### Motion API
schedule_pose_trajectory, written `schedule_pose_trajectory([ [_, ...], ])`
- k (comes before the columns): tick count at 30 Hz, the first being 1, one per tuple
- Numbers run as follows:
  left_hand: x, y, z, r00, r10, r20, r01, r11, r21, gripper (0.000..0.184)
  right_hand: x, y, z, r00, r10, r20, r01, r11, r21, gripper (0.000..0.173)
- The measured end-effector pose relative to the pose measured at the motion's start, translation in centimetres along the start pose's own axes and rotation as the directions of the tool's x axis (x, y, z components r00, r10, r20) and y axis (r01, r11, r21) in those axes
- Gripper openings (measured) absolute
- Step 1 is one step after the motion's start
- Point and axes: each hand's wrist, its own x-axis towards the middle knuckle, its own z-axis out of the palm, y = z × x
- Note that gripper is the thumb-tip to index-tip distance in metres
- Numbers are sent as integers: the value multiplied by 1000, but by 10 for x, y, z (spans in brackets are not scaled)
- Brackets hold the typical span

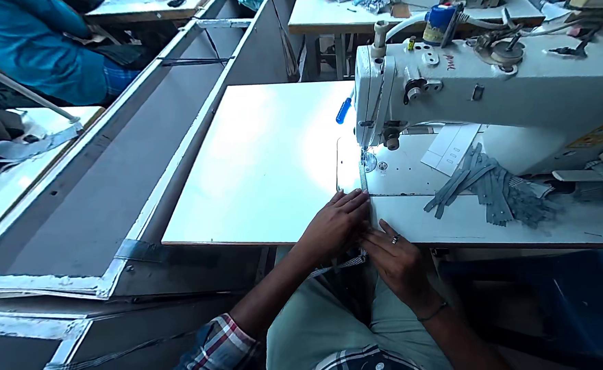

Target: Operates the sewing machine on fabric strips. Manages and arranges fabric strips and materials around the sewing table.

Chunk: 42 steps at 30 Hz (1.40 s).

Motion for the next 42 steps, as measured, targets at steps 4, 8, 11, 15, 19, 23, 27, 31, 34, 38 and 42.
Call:
schedule_pose_trajectory([
  [4, 1, -5, 2, 1000, -9, -24, 10, 1000, 27, 48, 4, 3, -1, 1000, 1, 11, -1, 1000, 1, 19],
  [8, 8, -11, 2, 1000, -16, -27, 17, 999, 38, 50, 9, 4, 0, 999, 10, 31, -10, 1000, -17, 18],
  [11, 11, -12, -1, 1000, -5, -10, 6, 997, 79, 49, 14, 3, -2, 998, 12, 63, -10, 999, -40, 19],
  [15, 12, -13, -4, 1000, 24, 3, -24, 996, 81, 45, 20, 5, -2, 995, 15, 96, -10, 999, -51, 18],
  [19, 16, -23, -4, 999, 31, -13, -30, 997, 70, 46, 26, 8, -2, 992, 22, 125, -15, 998, -56, 21],
  [23, 21, -31, -5, 1000, 25, -8, -24, 995, 96, 46, 31, 12, 1, 990, 28, 136, -22, 999, -49, 22],
  [27, 26, -39, -3, 1000, 21, -10, -19, 994, 111, 47, 39, 18, 3, 988, 39, 151, -31, 998, -52, 26],
  [31, 29, -46, -3, 1000, 4, -8, -3, 995, 104, 48, 47, 25, 6, 984, 45, 175, -34, 997, -64, 29],
  [34, 21, -41, -6, 996, -48, -73, 53, 996, 72, 45, 54, 31, 9, 985, 50, 167, -39, 997, -68, 27],
  [38, -16, -9, -7, 942, -209, -264, 231, 971, 57, 35, 62, 38, 12, 977, 79, 196, -66, 995, -74, 28],
  [42, -54, 22, 2, 898, -308, -315, 321, 947, -11, 48, 70, 44, 14, 972, 86, 217, -68, 994, -89, 29],
])
